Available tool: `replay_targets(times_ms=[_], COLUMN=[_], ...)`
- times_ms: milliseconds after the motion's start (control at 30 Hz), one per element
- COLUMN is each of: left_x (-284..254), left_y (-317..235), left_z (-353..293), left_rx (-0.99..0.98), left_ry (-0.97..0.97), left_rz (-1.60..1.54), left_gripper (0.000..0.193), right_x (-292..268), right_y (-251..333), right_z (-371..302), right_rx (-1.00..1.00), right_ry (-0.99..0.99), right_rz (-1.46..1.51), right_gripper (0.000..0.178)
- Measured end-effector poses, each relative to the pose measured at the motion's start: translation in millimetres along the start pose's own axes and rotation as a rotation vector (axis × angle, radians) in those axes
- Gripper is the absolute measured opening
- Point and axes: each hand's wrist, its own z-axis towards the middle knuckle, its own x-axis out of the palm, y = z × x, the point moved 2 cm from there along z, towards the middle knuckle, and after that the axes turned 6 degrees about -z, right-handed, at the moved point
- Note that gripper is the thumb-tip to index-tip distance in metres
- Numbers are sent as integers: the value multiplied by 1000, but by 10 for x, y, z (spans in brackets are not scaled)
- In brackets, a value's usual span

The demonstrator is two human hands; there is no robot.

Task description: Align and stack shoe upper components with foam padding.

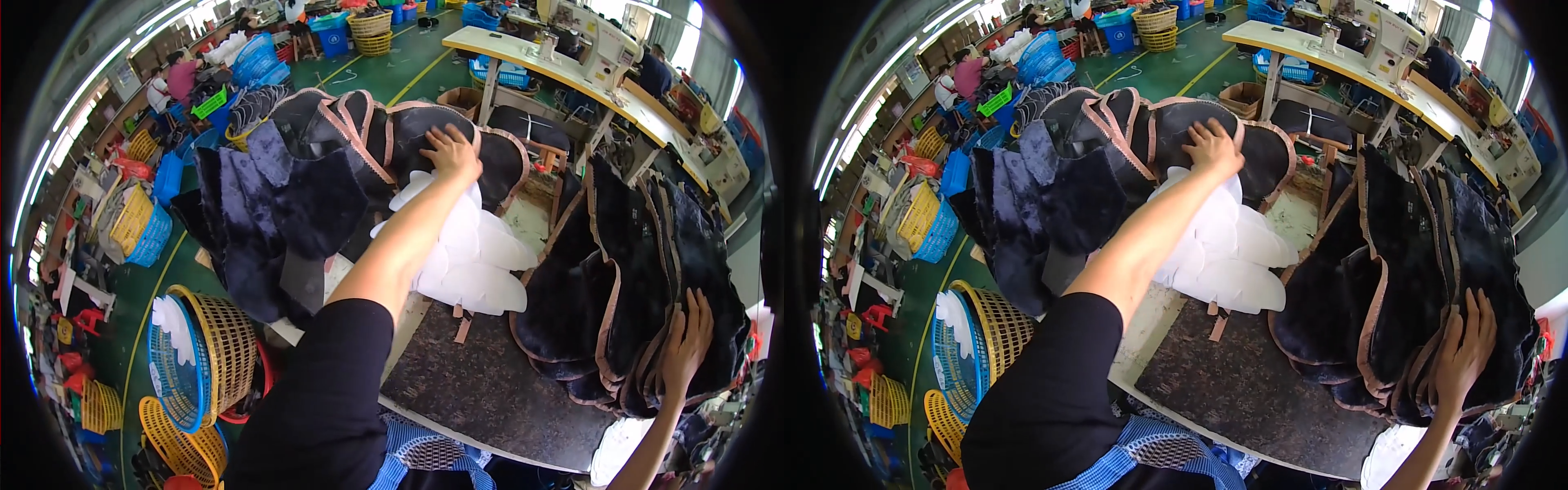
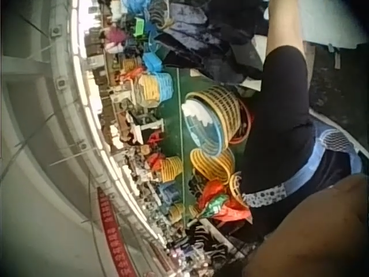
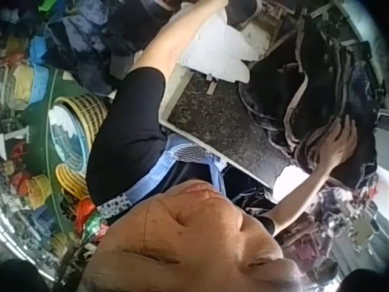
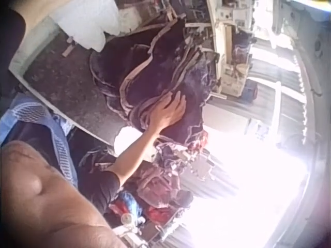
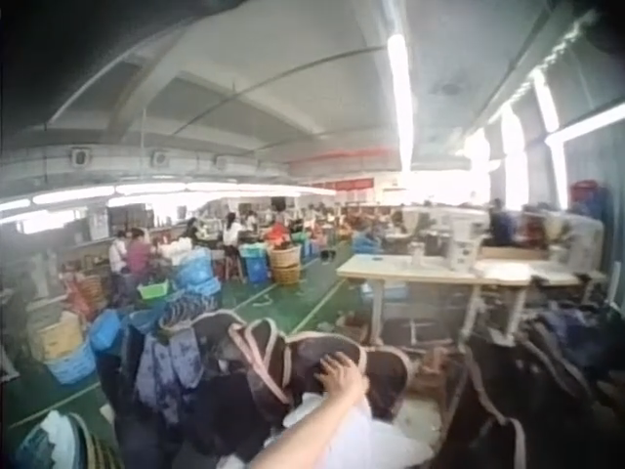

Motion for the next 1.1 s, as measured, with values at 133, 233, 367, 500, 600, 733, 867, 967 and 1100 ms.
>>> replay_targets(times_ms=[133, 233, 367, 500, 600, 733, 867, 967, 1100], left_x=[-340, -851, -1775, -2031, -2120, -2769, -3154, -3362, -2691], left_y=[395, 363, -28, -119, -279, -324, -387, -599, -448], left_z=[380, 448, 164, -150, -350, -337, -420, -798, -1745], left_rx=[110, 402, 559, 611, 325, 646, 1094, 1542, 1541], left_ry=[-307, -587, -502, -594, -471, -820, -801, -1089, -747], left_rz=[-419, -1134, -1489, -1495, -1585, -1389, -1277, -948, -594], left_gripper=[28, 35, 38, 39, 38, 35, 20, 38, 27], right_x=[-42, -5, -128, -719, -901, -722, -697, -799, -840], right_y=[64, 107, 105, 1117, 1951, 2266, 2150, 2094, 1979], right_z=[76, 86, 28, 259, 286, 235, 212, 169, -229], right_rx=[-31, -6, 2, -44, -235, -233, 75, 159, 154], right_ry=[1, -2, -32, -361, 31, 167, 329, 529, 657], right_rz=[14, 49, 37, 363, 843, 1113, 1813, 2237, 2785], right_gripper=[41, 42, 39, 51, 53, 62, 71, 88, 98])
